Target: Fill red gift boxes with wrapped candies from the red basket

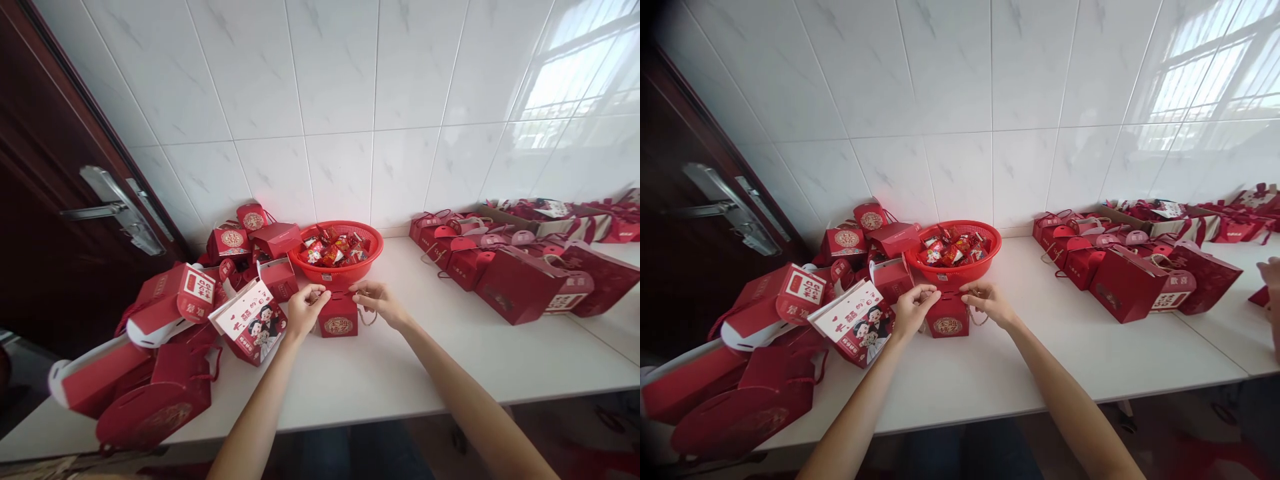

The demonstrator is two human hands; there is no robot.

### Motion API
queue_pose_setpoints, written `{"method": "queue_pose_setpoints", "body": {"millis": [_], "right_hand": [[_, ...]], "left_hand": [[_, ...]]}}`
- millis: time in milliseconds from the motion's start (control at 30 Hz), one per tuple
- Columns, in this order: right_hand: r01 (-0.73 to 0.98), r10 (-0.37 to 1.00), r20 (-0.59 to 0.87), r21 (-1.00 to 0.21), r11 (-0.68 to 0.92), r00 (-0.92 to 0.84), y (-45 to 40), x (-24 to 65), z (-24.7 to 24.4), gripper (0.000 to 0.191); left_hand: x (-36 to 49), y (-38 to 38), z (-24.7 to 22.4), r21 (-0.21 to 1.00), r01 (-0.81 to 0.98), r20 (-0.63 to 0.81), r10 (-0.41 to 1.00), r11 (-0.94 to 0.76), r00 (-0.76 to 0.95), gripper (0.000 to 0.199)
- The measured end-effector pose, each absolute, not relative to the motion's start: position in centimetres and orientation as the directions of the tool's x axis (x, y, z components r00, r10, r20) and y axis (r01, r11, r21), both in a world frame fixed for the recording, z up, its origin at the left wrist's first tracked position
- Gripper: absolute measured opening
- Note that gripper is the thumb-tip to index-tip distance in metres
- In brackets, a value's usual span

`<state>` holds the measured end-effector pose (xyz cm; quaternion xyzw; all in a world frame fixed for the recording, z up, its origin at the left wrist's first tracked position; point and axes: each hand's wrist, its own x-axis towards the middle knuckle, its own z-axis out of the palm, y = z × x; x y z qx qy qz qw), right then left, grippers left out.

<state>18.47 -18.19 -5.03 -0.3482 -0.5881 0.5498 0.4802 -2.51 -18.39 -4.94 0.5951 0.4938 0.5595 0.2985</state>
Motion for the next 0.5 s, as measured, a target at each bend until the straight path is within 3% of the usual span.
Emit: {"method": "queue_pose_setpoints", "body": {"millis": [267, 400, 500], "right_hand": [[-0.148, 0.937, 0.2, -0.976, 0.162, -0.287, -17.8, 18.6, -4.9, 0.039], [-0.177, 0.935, 0.25, -0.962, 0.209, -0.251, -18.0, 18.7, -4.3, 0.036], [-0.22, 0.936, 0.298, -0.941, 0.256, -0.186, -18.2, 19.1, -3.7, 0.037]], "left_hand": [[-2.9, -18.3, -3.9, 0.95, -0.039, 0.301, 0.941, -0.31, -0.157, 0.024], [-3.7, -18.2, -3.6, 0.909, -0.256, 0.283, 0.938, -0.329, -0.2, 0.021], [-4.5, -18.2, -3.2, 0.872, -0.366, 0.288, 0.946, -0.324, -0.152, 0.03]]}}
